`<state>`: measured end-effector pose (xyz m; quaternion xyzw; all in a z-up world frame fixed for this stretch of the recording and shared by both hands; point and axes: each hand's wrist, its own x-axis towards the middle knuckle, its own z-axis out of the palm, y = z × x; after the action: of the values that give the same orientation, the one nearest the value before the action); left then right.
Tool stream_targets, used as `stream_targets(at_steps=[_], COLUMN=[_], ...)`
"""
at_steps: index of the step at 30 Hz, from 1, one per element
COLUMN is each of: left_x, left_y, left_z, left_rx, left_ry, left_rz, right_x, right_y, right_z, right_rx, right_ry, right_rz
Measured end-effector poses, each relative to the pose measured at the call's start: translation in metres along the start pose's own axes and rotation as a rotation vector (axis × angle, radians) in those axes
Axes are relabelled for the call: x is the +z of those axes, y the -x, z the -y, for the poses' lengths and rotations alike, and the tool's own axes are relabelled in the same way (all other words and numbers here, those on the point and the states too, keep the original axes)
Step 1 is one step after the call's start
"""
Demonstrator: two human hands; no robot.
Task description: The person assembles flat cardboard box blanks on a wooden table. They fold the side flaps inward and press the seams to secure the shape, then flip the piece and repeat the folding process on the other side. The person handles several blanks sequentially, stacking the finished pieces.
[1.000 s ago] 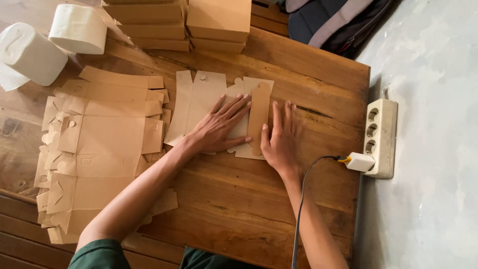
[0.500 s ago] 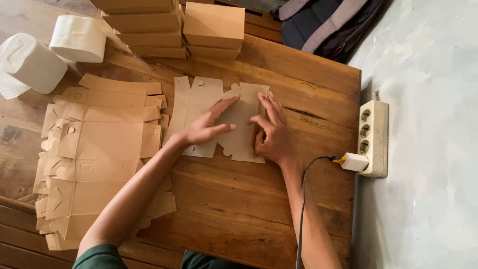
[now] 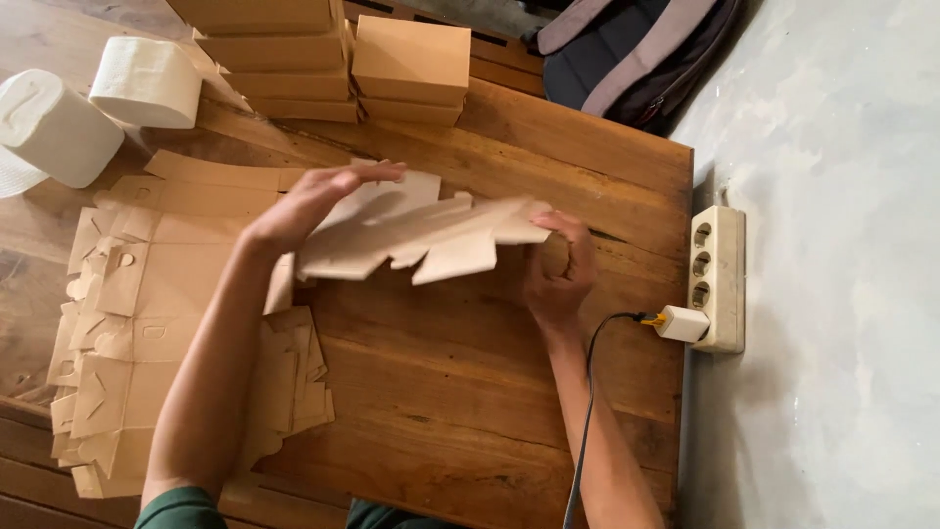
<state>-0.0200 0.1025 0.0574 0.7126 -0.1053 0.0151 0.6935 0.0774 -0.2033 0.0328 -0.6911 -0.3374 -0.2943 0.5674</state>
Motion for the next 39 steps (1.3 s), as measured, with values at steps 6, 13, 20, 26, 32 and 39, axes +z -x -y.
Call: stream_targets(at_steps=[6,13,20,26,32,39], left_x=[-0.014,-0.034,-0.046,-0.042,0.004,0.060], left_y=[0.010,0.025,0.018,0.011,-0.013,-0.024], left_z=[0.000,0.007,-0.001,0.034,0.053,0.053], left_rx=[-0.080,-0.233,-0.487,-0.173,0.240,-0.062], left_ry=[0.540,0.976,-0.050,-1.118,-1.362,-1.024], left_rz=[-0.040,-0.427,-0.517,-0.567,-0.564,0.001], right_x=[0.003,0.018,0.016,0.016,0.015,0.016], right_y=[0.001,0.009,0.017,0.024,0.024,0.007], right_z=[0.009,0.012,0.001,-0.015,-0.010,0.012], right_rx=[0.166,0.649,1.006,0.857,0.692,0.460], right_ry=[-0.090,-0.182,-0.241,-0.020,0.164,-0.042], right_rz=[-0.113,-0.046,0.064,0.215,0.287,0.518])
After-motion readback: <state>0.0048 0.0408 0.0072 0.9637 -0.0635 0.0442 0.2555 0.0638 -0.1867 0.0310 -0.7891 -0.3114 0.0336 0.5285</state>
